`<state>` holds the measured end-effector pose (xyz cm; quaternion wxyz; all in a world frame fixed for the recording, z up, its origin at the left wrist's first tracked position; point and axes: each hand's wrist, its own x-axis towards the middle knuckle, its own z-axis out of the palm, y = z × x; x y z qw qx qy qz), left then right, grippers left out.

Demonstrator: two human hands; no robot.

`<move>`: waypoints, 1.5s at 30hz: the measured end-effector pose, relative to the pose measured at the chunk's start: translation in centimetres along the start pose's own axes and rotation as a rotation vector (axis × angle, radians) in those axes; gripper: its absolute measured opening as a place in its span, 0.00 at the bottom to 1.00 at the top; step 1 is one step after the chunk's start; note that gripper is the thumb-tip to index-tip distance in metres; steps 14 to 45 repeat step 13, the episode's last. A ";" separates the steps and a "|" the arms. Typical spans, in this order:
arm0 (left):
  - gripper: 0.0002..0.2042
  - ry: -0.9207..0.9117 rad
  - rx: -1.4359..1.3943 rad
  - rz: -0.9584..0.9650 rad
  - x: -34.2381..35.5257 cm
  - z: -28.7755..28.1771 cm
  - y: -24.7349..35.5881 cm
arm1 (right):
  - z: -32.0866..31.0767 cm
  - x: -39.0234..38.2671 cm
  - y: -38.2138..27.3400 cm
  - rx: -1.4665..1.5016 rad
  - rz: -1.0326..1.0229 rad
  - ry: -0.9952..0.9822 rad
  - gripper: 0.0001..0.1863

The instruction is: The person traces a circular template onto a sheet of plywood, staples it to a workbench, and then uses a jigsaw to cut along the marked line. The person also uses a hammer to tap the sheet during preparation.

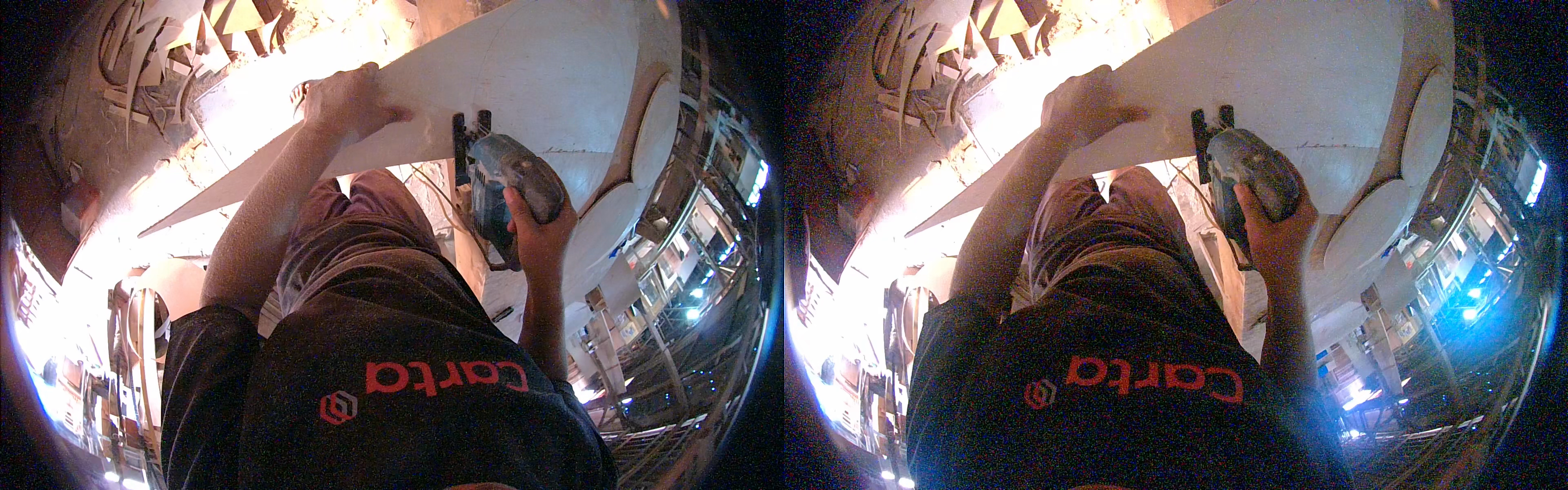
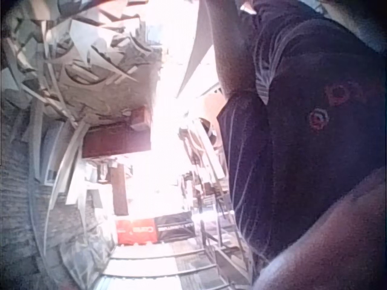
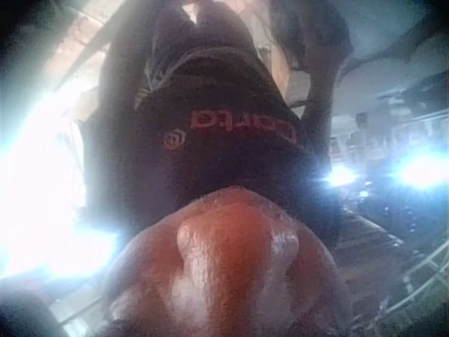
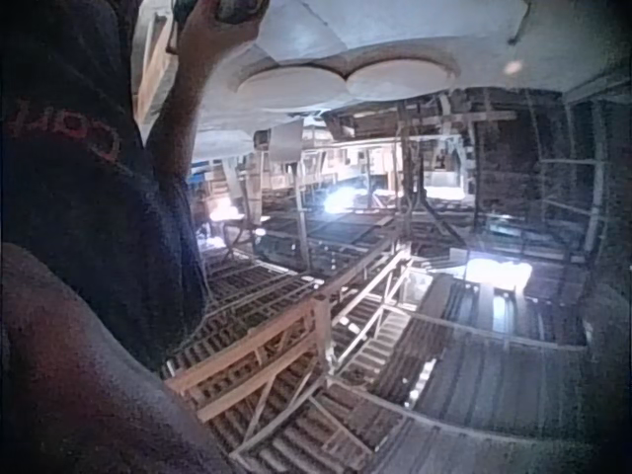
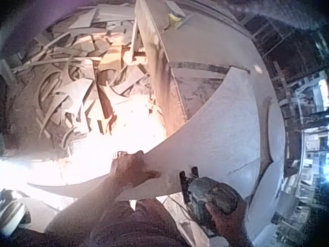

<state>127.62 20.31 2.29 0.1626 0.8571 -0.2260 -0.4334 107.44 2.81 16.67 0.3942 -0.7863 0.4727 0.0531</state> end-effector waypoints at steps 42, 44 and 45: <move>0.41 -0.033 0.015 0.013 0.0 -0.4 0.1 | 0.5 0.1 -1.7 0.014 0.060 0.015 0.24; 0.41 -0.033 0.015 0.013 0.0 -0.4 0.1 | 0.5 0.1 -1.7 0.014 0.060 0.015 0.24; 0.41 -0.033 0.015 0.013 0.0 -0.4 0.1 | 0.5 0.1 -1.7 0.014 0.060 0.015 0.24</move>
